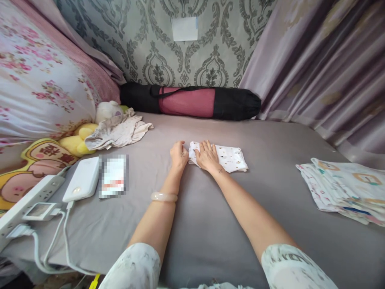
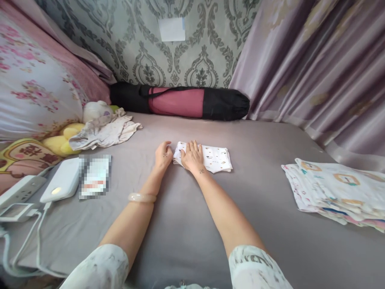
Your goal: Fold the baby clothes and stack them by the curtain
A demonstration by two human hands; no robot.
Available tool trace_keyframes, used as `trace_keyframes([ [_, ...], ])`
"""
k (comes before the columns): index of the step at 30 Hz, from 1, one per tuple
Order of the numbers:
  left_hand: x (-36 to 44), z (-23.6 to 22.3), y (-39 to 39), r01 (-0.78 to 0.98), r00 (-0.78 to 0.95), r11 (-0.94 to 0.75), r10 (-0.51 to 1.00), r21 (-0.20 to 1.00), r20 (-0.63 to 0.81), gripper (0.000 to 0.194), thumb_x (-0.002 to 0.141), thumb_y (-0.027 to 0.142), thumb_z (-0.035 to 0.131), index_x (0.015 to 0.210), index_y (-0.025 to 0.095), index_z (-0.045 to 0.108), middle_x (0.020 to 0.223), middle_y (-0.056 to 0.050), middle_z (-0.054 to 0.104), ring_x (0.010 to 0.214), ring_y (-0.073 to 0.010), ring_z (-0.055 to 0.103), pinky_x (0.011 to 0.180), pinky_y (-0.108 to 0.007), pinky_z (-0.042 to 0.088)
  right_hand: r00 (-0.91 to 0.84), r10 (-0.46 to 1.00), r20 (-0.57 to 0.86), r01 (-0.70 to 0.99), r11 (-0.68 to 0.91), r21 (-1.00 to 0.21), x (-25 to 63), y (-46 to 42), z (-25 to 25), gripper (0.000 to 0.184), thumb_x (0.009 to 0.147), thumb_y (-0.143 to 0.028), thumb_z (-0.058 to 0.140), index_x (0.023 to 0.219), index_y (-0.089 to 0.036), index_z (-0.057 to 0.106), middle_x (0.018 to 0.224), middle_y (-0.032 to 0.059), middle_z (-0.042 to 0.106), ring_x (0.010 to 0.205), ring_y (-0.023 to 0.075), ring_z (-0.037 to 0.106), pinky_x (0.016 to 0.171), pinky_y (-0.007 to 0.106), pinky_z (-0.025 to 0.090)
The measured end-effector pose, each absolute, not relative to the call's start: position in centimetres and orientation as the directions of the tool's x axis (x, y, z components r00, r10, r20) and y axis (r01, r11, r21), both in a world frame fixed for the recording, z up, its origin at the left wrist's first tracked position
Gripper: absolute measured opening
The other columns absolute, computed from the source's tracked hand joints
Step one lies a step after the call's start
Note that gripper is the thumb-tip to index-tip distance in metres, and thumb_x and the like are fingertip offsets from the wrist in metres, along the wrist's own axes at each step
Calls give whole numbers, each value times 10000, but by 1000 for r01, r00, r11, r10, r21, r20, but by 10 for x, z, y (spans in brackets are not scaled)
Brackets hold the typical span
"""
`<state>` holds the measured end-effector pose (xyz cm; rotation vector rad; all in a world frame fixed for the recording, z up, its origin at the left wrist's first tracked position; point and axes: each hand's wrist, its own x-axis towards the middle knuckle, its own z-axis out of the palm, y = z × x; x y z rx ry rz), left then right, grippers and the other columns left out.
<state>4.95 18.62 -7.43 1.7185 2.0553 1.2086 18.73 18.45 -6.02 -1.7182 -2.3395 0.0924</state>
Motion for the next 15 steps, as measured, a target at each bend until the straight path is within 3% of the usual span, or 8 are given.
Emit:
trace_keyframes([
  [9, 49, -71, 186, 677, -373, 15, 869, 736, 324, 376, 843, 78, 373, 1100, 163, 634, 1144, -113, 685, 1133, -228, 613, 1018, -387, 447, -278, 958, 65, 938, 285, -194, 183, 188, -50, 598, 997, -353, 233, 1480, -17, 337, 1574, 156, 272, 1474, 277, 141, 1184, 469, 56],
  [12, 48, -71, 185, 651, -397, 6, 855, 759, 334, 378, 845, 87, 362, 1097, 158, 634, 1142, -112, 685, 1109, -224, 623, 1006, -377, 457, -332, 936, 118, 914, 350, -204, 169, 185, -44, 597, 997, -334, 197, 1492, -20, 310, 1586, 147, 244, 1478, 258, 132, 1191, 448, 49],
  [15, 47, -71, 185, 630, -426, 1, 837, 776, 345, 382, 843, 93, 354, 1095, 164, 632, 1119, -102, 692, 1086, -219, 631, 1000, -384, 463, -403, 912, 81, 886, 411, -216, 155, 182, -43, 609, 995, -332, 180, 1502, -10, 281, 1590, 148, 227, 1482, 250, 119, 1195, 429, 56],
])
